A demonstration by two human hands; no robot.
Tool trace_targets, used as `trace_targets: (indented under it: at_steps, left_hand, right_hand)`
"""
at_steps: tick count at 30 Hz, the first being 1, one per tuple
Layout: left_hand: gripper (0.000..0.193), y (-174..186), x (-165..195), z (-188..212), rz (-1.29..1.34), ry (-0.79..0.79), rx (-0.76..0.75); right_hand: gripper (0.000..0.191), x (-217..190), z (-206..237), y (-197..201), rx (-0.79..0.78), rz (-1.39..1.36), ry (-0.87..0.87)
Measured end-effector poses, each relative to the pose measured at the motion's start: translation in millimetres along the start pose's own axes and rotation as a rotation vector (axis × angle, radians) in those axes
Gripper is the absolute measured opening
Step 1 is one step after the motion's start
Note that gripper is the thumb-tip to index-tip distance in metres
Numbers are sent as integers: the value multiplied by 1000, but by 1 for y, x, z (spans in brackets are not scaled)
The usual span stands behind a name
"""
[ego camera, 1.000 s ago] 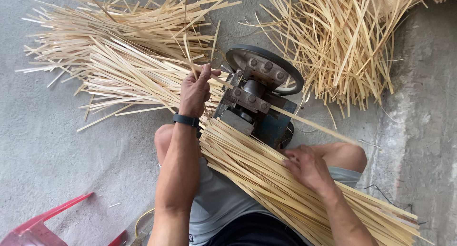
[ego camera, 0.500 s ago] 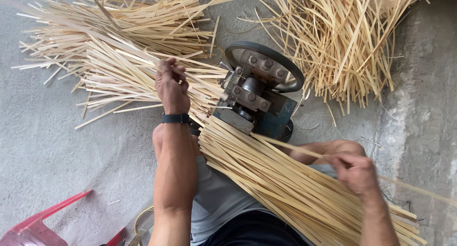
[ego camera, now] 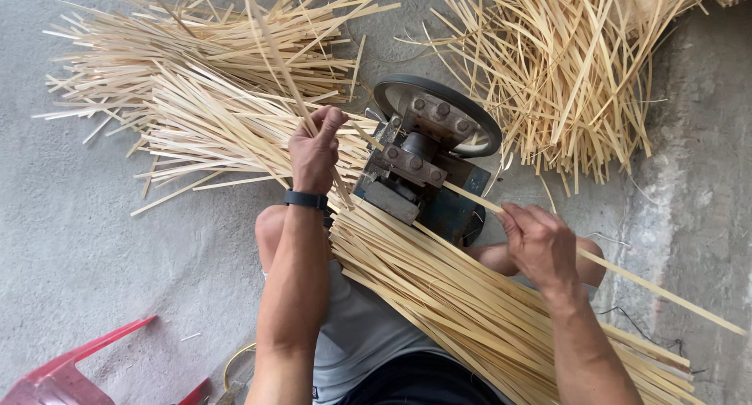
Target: The person sits on the floor and feeds long bamboo strips into a manual splitting machine. They hold a bundle in the left hand, feed individual strips through the machine with the right hand, and collect the split pieces into a growing pile on the floor.
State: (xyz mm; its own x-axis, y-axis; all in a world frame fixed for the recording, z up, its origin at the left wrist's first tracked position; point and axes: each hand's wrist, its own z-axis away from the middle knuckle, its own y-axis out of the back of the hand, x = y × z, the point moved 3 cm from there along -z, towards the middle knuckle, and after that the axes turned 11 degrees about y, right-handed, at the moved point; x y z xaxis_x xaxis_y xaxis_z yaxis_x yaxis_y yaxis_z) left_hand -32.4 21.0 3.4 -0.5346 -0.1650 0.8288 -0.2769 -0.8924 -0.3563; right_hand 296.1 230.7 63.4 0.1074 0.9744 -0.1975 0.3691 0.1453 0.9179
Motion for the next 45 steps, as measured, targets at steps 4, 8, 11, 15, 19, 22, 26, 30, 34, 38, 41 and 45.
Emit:
trace_targets:
  at_steps: [4,8,11,15,19,22,26,30,34,38,41,45]
  left_hand:
    - [38,-13,-2,4,-52,-13,-89]
    - [42,-18,-4,2,-86,-27,-127]
    - [42,-18,-8,-2,-97,-40,-157]
    - [43,-10,-8,-7,-39,-77,-164]
    - [42,11,3,-10,122,-124,-73]
    - [42,29,14,-8,237,-227,31]
    - [39,38,19,-8,400,-205,58]
    - [35,27,8,-9,309,-78,25]
    - [34,9,-2,-7,118,-46,-32]
    - [39,-6,-5,-1,-29,-25,-68]
    - [42,-16,-4,2,-56,-26,-120]
    - [46,-24,-5,4,-78,-20,-174]
  right_hand:
    - [26,-23,4,5,8,94,51]
    - [19,-26,31,-15,-480,-307,-335]
    - [18,-27,48,-19,-425,-406,-408]
    - [17,-16,65,-15,-238,-431,-337]
    - [14,24,79,3,-377,-373,-475]
    - [15,45,88,43,-103,-360,-414]
    - [19,59,83,61,-85,-69,-498]
    - [20,41,53,32,-129,-47,-396]
    - [27,-2,18,8,-5,133,-40]
    - [22,-34,12,2,7,67,97]
    - [30,-34,29,-14,-396,-474,-373]
    - [22,-29,49,-21,-538,-404,-509]
